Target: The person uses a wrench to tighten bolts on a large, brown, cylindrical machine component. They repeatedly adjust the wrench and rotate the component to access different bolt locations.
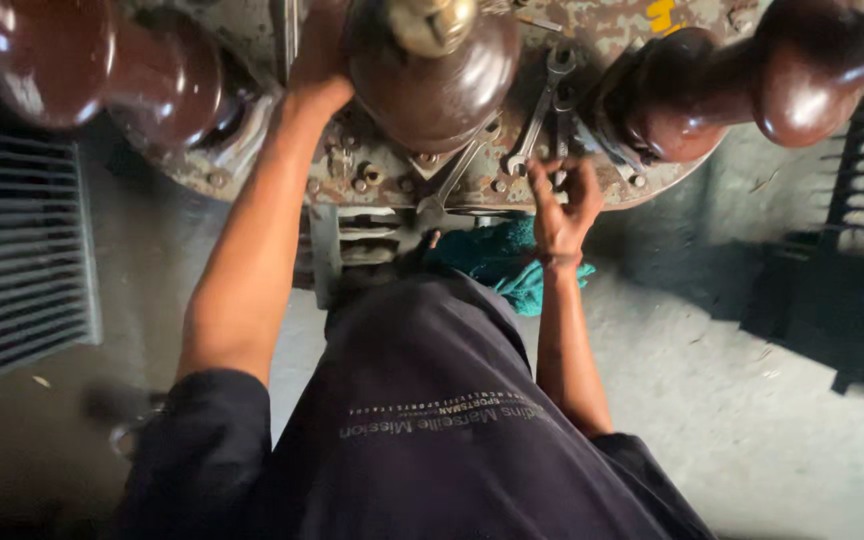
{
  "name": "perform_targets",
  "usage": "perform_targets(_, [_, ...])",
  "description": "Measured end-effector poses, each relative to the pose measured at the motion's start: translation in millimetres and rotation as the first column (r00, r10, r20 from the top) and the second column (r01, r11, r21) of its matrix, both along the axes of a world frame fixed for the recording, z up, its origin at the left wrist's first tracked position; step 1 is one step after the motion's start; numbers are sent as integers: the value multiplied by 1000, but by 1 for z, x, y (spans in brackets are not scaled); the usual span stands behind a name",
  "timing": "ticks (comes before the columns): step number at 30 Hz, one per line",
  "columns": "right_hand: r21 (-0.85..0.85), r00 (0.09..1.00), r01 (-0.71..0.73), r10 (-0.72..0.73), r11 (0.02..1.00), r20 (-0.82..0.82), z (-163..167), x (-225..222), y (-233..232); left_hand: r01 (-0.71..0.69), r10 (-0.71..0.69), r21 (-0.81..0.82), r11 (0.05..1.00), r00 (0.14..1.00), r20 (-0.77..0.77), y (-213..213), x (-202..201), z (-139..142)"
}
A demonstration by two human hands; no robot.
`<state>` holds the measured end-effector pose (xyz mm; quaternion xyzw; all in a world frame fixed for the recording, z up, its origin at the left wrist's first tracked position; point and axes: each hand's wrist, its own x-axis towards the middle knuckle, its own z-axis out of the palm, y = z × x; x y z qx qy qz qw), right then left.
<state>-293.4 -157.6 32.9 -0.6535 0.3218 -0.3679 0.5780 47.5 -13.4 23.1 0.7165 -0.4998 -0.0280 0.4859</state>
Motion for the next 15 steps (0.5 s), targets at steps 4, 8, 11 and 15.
perform_targets(4, [13,988,42,-39,999,-152,-9,-33,21,164,-154,14,986,952,-264,-15,24,-24])
perform_targets(8, [-14,965,76,-77,997,-250,-13,-50,27,142,-134,-10,990,900,-414,-9,18,-44])
perform_targets(11, [1,969,65,-62,998,-240,-14,-50,26,144,-136,-15,989,880,-454,-10,13,-52])
perform_targets(15, [40,987,29,-22,999,-161,-11,-42,25,147,-140,-25,989,859,-493,-12,7,-59])
